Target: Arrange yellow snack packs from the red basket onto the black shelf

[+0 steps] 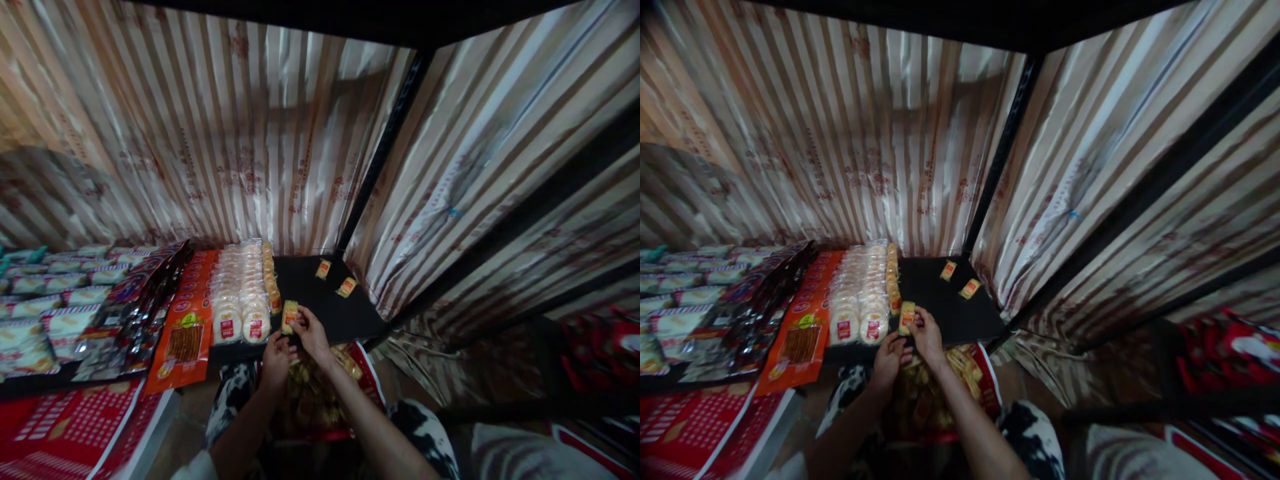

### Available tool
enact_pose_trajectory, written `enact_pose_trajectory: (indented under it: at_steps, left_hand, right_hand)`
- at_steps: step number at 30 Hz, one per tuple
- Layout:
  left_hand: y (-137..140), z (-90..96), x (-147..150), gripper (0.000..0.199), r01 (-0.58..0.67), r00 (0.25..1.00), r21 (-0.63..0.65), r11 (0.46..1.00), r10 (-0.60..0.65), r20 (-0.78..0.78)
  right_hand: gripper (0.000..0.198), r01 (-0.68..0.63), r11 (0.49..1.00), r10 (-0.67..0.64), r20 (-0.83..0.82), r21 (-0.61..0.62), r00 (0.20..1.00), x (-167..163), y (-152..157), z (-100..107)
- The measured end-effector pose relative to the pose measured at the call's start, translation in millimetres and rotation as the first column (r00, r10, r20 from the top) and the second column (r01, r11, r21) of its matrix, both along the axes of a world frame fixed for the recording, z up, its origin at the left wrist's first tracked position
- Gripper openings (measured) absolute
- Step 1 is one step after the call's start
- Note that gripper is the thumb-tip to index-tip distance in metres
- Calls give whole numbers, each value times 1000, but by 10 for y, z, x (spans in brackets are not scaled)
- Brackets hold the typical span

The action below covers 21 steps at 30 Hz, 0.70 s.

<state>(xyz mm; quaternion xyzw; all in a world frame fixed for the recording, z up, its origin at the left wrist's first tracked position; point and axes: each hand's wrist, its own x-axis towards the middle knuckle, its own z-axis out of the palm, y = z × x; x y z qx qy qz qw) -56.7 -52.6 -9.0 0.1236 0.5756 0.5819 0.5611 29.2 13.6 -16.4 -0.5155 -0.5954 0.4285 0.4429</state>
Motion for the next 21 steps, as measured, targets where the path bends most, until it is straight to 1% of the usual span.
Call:
enact_pose_trajectory:
  at_steps: [4, 8, 13, 16, 21]
  left_hand:
    - [15, 4, -34, 30, -26, 999, -11, 1000, 26, -42]
    - [59, 57, -53, 29, -16, 998, 74, 997, 20, -58]
    - [116, 76, -64, 40, 9, 999, 147, 989, -3, -38]
    - [139, 35, -55, 45, 0, 999, 179, 984, 6, -31]
    - [160, -78, -21, 47, -25, 997, 222, 975, 40, -64]
  right_hand:
    - [36, 7, 998, -15, 158, 55, 987, -94, 135, 3]
    - [39, -19, 997, 2, 204, 80, 979, -219, 183, 10]
    - [42, -56, 994, 27, 293, 89, 956, -291, 200, 35]
    - [44, -69, 994, 40, 312, 82, 949, -300, 205, 49]
    - [43, -72, 994, 46, 294, 79, 955, -324, 199, 35]
